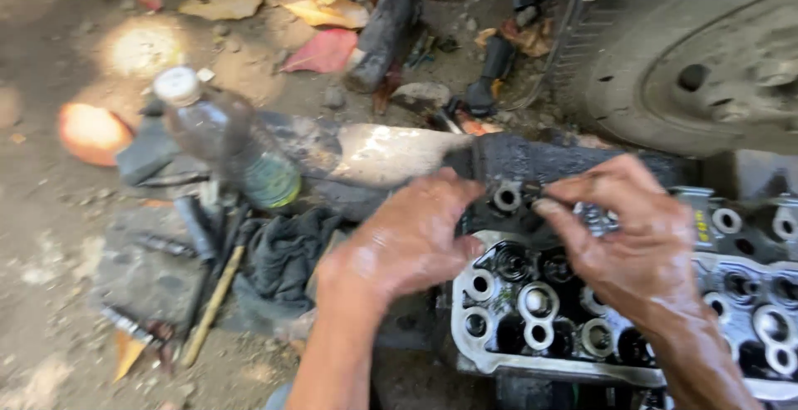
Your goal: Cleaning and repairing components within a vehicle's engine cylinder head, including valves and seals.
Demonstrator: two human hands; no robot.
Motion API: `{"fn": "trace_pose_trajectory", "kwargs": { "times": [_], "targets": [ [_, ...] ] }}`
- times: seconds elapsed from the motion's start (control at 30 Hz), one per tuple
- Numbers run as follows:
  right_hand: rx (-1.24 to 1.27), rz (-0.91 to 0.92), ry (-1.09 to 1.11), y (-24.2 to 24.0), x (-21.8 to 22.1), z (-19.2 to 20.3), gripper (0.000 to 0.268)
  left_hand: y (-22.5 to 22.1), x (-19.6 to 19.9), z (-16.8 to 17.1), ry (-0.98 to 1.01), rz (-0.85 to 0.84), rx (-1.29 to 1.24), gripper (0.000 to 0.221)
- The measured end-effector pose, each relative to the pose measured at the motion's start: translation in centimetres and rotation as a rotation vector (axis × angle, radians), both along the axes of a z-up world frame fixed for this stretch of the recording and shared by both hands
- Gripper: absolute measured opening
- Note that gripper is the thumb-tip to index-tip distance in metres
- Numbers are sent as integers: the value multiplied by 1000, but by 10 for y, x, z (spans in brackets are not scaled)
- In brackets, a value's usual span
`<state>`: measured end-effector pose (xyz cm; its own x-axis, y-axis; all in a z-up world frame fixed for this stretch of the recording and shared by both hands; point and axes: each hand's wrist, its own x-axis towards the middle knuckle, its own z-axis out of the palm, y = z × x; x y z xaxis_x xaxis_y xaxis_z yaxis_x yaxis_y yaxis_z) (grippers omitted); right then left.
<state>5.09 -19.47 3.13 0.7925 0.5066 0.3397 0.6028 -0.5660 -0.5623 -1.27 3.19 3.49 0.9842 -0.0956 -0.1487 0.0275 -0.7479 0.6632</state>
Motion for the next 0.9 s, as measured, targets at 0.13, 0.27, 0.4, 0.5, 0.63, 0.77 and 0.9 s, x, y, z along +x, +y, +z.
{"fn": "trace_pose_trajectory", "kwargs": {
  "times": [0.13,0.27,0.4,0.5,0.63,0.77,0.9],
  "targets": [
    [-27,-51,68,-2,4,-4,17,60,-49,57,-348,-1,-525,36],
    [-16,-48,8,-5,1,-3,18,144,-92,38,-1148,590,-597,26],
    [-79,-35,172,-9,4,-15,17,166,-93,-21,-967,787,-416,72],
    [-50,-41,-22,-11,5,-17,14,155,-81,-55,-529,852,-197,130],
    [-11,-43,17,0,-4,-8,16,138,-53,-103,-524,943,-239,121],
    [122,-8,-22,1,-12,8,14,131,-24,-149,-730,1001,38,94],
    [135,1,13,-6,-4,-17,17,109,-19,-69,-699,735,-107,83]
  ]
}}
